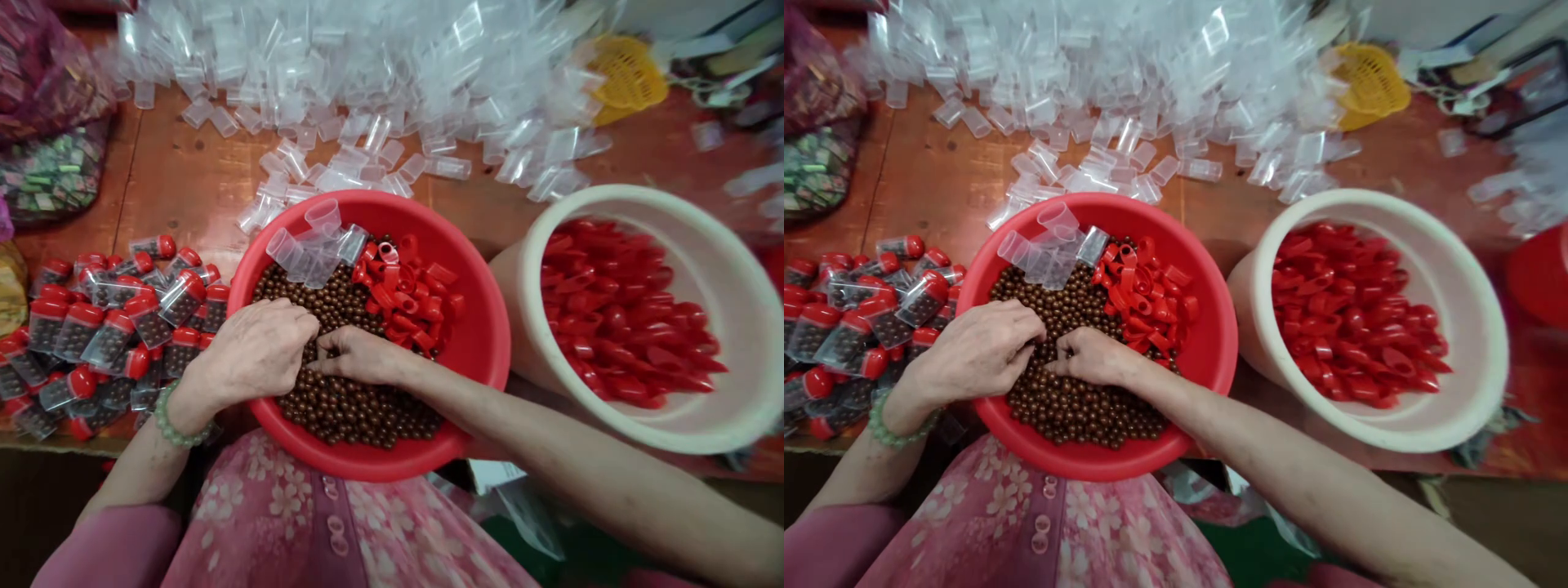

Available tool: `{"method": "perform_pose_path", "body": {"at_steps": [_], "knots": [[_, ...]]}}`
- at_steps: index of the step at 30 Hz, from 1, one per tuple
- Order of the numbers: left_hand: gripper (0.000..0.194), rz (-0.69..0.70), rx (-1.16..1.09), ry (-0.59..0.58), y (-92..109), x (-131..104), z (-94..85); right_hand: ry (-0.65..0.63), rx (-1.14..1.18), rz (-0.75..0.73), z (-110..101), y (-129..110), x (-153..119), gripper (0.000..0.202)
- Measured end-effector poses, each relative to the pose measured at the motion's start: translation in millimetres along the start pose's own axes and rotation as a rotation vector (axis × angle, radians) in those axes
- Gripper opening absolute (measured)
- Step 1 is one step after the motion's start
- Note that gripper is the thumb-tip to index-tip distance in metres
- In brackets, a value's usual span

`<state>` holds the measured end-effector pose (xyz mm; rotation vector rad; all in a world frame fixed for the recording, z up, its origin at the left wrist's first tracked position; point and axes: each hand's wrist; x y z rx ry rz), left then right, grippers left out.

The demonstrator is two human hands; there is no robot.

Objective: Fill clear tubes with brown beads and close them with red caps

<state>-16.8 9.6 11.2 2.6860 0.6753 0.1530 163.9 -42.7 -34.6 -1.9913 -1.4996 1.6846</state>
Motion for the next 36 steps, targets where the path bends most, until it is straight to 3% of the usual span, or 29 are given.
{"method": "perform_pose_path", "body": {"at_steps": [3, 5, 8, 13, 16, 18, 21, 23, 26, 30, 33, 36], "knots": [[0.009, 0.050, -0.118, -0.109, 5, -7, -2.1, -0.116, 0.152, 0.105, -3, 3, 4, 0.015], [0.022, 0.056, -0.156, -0.130, 8, -10, -1.7, -0.163, 0.258, 0.154, -5, 3, 4, 0.012], [0.032, 0.042, -0.154, -0.097, 9, -12, 0.9, -0.166, 0.387, 0.171, -5, 1, 1, 0.010], [0.013, -0.024, -0.162, -0.035, 11, -10, 4.1, -0.122, 0.473, 0.166, -1, -5, -4, 0.017], [0.017, -0.095, -0.217, 0.045, 10, -10, 5.8, -0.075, 0.475, 0.155, -2, -8, -10, 0.021], [0.020, -0.128, -0.306, 0.139, 9, -10, 6.8, 0.034, 0.353, 0.042, -2, -11, -19, 0.023], [0.023, -0.169, -0.483, 0.245, 8, -10, 7.1, 0.283, -0.112, -0.266, -2, -13, -38, 0.023], [0.019, -0.218, -0.549, 0.267, 8, -9, 6.7, 0.377, -0.373, -0.387, -3, -11, -50, 0.022], [0.018, -0.305, -0.550, 0.278, 9, -8, 6.0, 0.530, -0.587, -0.355, -9, -6, -62, 0.023], [0.017, -0.291, -0.574, 0.326, 14, -8, 4.9, 0.796, -0.854, -0.136, -23, 4, -62, 0.022], [0.013, -0.219, -0.627, 0.263, 18, -6, 3.7, 0.776, -0.967, -0.101, -29, 9, -58, 0.018], [0.012, -0.282, -0.644, 0.267, 19, -3, 3.5, 0.763, -1.018, -0.131, -32, 13, -56, 0.018]]}}
Point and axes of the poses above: each hand's wrist, its own x-axis towards the middle knuckle, its own z-axis out of the palm, y = z × x, and after that the axes turned 11 degrees about y, right-handed
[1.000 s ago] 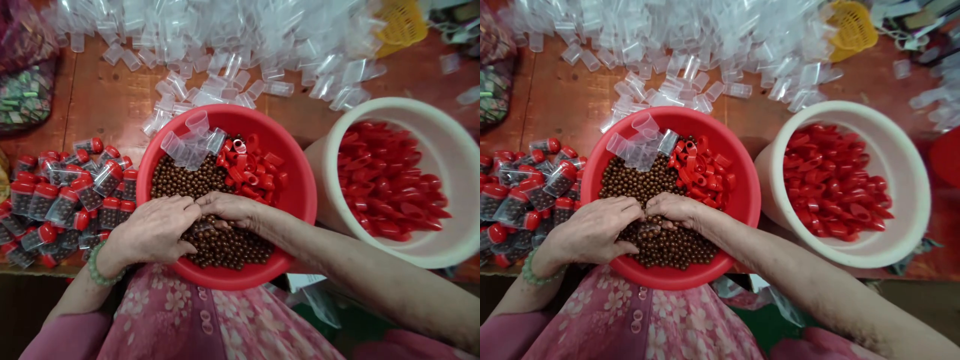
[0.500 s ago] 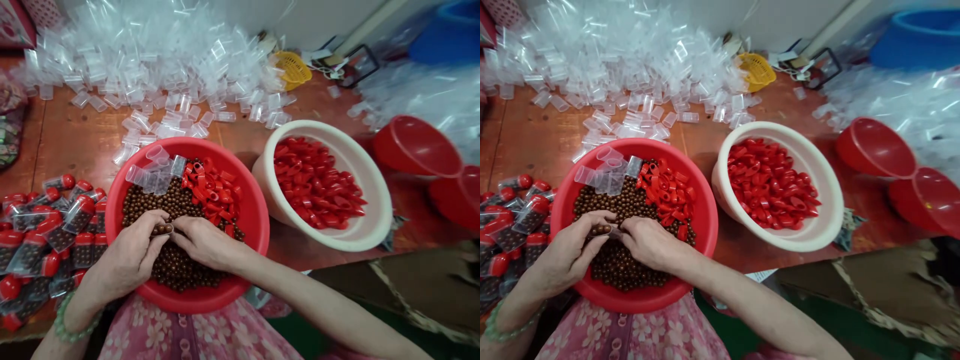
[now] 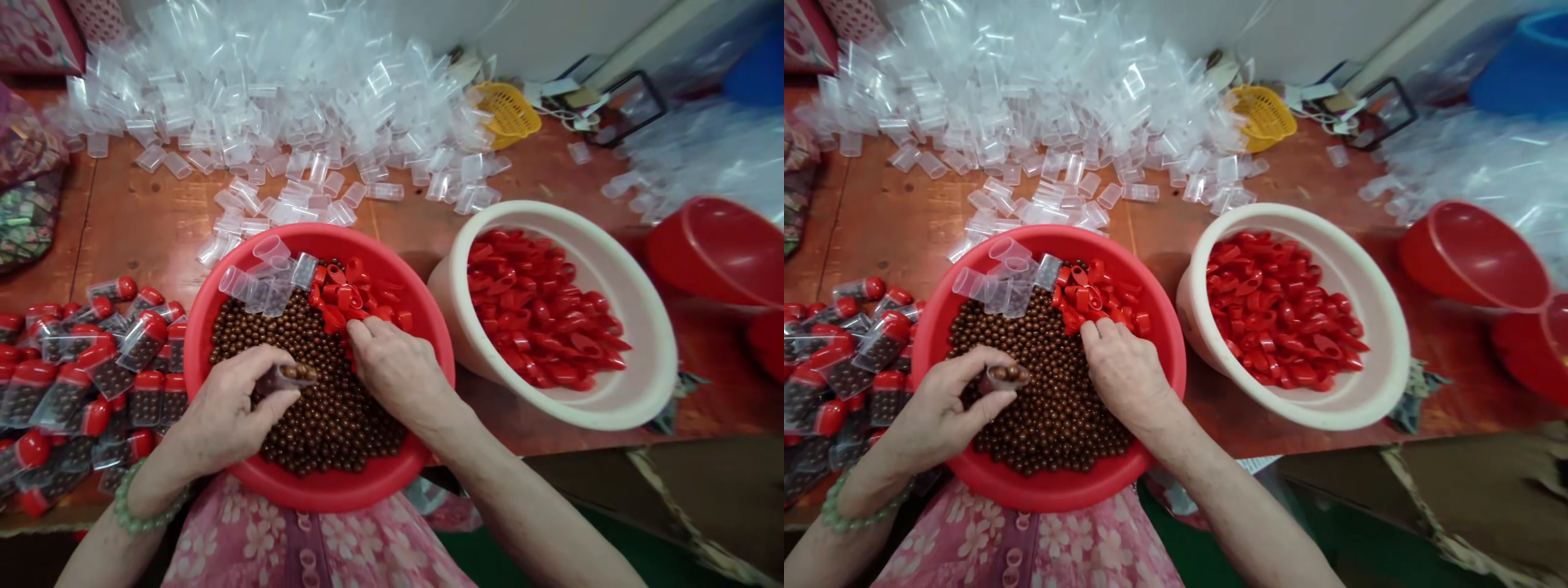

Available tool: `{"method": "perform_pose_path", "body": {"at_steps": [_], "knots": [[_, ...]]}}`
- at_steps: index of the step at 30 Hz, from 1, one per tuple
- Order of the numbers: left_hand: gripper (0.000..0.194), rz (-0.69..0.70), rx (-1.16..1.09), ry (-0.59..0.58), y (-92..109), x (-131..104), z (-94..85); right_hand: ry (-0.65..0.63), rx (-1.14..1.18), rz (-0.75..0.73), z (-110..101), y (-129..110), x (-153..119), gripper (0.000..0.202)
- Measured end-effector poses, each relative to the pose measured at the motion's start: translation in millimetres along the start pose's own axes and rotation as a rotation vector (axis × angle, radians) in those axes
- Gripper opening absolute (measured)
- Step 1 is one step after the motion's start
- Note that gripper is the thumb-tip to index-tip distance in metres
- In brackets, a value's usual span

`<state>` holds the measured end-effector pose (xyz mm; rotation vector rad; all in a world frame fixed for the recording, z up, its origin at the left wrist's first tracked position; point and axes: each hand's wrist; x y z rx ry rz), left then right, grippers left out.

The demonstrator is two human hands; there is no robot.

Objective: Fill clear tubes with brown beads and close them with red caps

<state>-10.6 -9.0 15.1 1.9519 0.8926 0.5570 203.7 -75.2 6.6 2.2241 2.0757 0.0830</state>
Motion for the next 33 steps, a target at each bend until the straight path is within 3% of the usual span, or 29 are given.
{"method": "perform_pose_path", "body": {"at_steps": [3, 5, 7, 9, 12, 15, 19, 23, 26, 28, 33], "knots": [[0.013, -0.040, -0.006, 0.045, -2, 3, 0.0, 0.152, 0.132, 0.038, -3, 8, -4, 0.018], [0.013, -0.066, -0.065, 0.026, -4, 4, -0.4, 0.284, 0.409, 0.093, -7, 13, -9, 0.017], [0.012, -0.113, -0.120, 0.011, -4, 4, -1.0, 0.293, 0.764, 0.152, -10, 15, -14, 0.015], [0.011, -0.141, -0.159, -0.023, -3, 3, -1.8, 0.128, 1.058, 0.157, -12, 12, -20, 0.013], [0.012, -0.167, -0.206, -0.025, 0, 1, -3.5, -0.247, 1.260, -0.005, -10, 1, -29, 0.018], [0.008, -0.186, -0.205, -0.014, 1, -1, -5.2, -0.463, 1.247, -0.178, -8, -10, -36, 0.024], [0.010, -0.221, -0.268, -0.030, -2, -1, -5.2, -0.558, 1.191, -0.254, -8, -16, -43, 0.024], [0.012, -0.281, -0.387, -0.057, -4, 0, -4.9, -0.568, 1.215, -0.245, -12, -14, -49, 0.022], [0.016, -0.326, -0.533, -0.091, -4, 0, -6.3, -0.668, 1.156, -0.238, -17, -15, -54, 0.005], [0.018, -0.348, -0.581, -0.089, -3, -1, -6.9, -0.722, 1.075, -0.210, -20, -18, -57, 0.014], [0.017, -0.331, -0.450, -0.090, -4, -1, -5.5, -0.671, 1.062, -0.049, -20, -18, -67, 0.017]]}}
Point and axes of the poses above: each hand's wrist, its own x-axis towards the middle knuckle, its own z-axis out of the palm, y = z × x, and after that the axes turned 11 degrees about y, right-handed
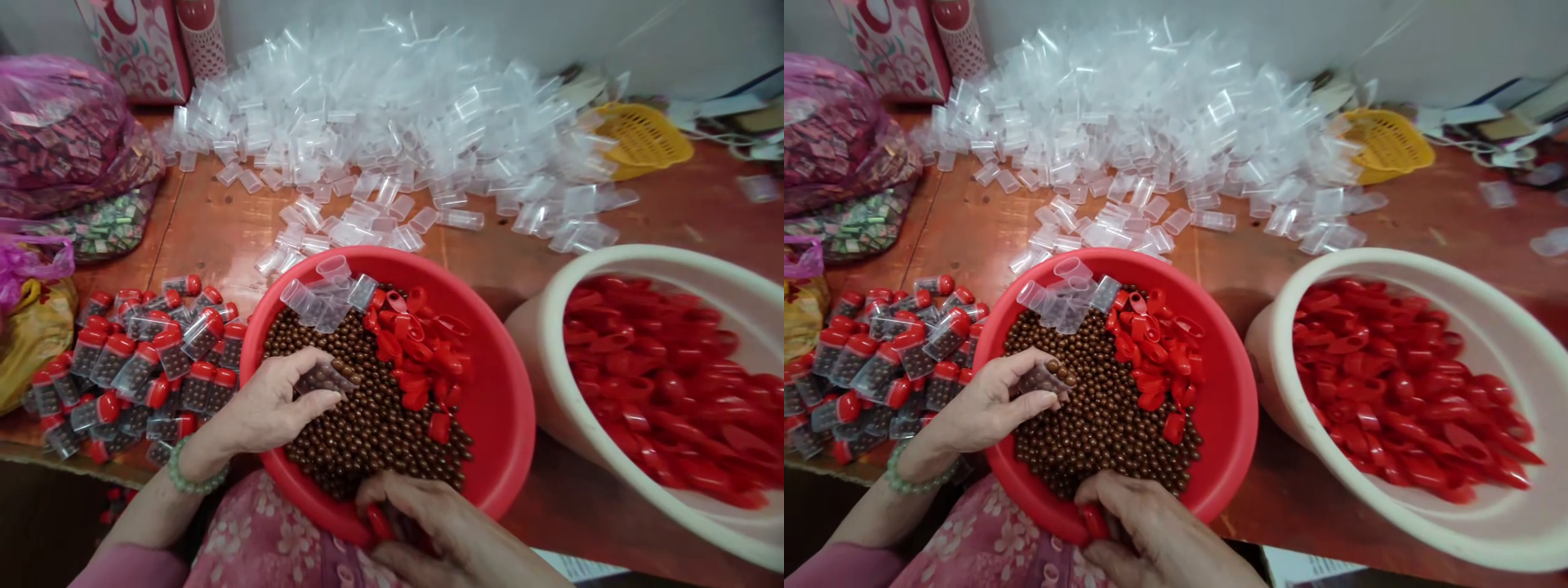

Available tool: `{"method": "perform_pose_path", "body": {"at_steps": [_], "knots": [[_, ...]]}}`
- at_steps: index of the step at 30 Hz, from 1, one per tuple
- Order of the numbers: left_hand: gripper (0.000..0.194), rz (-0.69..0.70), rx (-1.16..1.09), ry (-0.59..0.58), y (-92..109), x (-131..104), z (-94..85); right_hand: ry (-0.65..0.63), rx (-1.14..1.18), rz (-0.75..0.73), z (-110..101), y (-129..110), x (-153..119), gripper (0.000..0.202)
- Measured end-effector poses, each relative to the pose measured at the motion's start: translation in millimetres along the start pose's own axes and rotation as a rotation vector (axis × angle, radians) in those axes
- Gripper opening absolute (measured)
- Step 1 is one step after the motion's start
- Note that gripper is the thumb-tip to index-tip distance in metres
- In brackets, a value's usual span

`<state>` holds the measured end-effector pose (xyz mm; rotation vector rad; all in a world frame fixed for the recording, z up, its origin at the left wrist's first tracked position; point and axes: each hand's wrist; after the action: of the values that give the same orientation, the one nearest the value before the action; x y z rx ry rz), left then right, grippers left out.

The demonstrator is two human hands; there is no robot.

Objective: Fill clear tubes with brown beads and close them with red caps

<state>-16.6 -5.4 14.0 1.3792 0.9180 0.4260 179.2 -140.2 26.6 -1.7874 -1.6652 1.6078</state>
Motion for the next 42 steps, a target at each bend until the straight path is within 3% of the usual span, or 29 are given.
{"method": "perform_pose_path", "body": {"at_steps": [2, 4, 7, 9, 13, 16, 20, 23, 29, 33, 37, 42], "knots": [[0.019, 0.009, 0.023, -0.004, -1, 1, 0.3, 0.149, 0.156, 0.019, -2, 4, 0, 0.016], [0.020, 0.026, 0.041, -0.019, -2, 2, 0.5, 0.417, 0.373, 0.012, -8, 5, 3, 0.020], [0.021, 0.051, 0.088, -0.058, -2, 3, 1.0, 0.850, 0.602, -0.132, -19, -3, 17, 0.023], [0.022, 0.066, 0.122, -0.080, -3, 2, 1.3, 0.977, 0.614, -0.262, -25, -13, 30, 0.020], [0.023, 0.107, 0.150, -0.064, -2, 1, 1.4, 0.918, 0.502, -0.401, -33, -29, 50, 0.015], [0.022, 0.109, 0.150, -0.044, -2, 1, 1.3, 0.889, 0.510, -0.408, -37, -34, 54, 0.015], [0.021, 0.075, 0.117, -0.043, -1, 2, 2.1, 1.004, 0.506, -0.375, -38, -33, 55, 0.013], [0.020, 0.027, -0.005, 0.003, 0, 3, 3.3, 1.072, 0.449, -0.367, -33, -30, 58, 0.011], [0.031, -0.117, -0.352, 0.069, 3, 5, 5.7, 1.071, 0.338, -0.410, -18, -29, 57, 0.024], [0.033, -0.174, -0.365, 0.125, 1, 5, 7.3, 1.069, 0.370, -0.447, -9, -31, 55, 0.032], [0.029, -0.140, -0.366, 0.205, -1, 6, 9.1, 1.143, 0.452, -0.452, -3, -33, 60, 0.029], [0.028, -0.154, -0.426, 0.247, 0, 8, 10.3, 1.130, 0.541, -0.409, -2, -34, 68, 0.024]]}}
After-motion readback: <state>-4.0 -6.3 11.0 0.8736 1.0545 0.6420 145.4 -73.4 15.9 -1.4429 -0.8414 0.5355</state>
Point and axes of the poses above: each hand's wrist, its own x-axis towards the middle knuckle, its own z-axis out of the palm, y = z × x, and after that the axes turned 11 degrees about y, right-handed
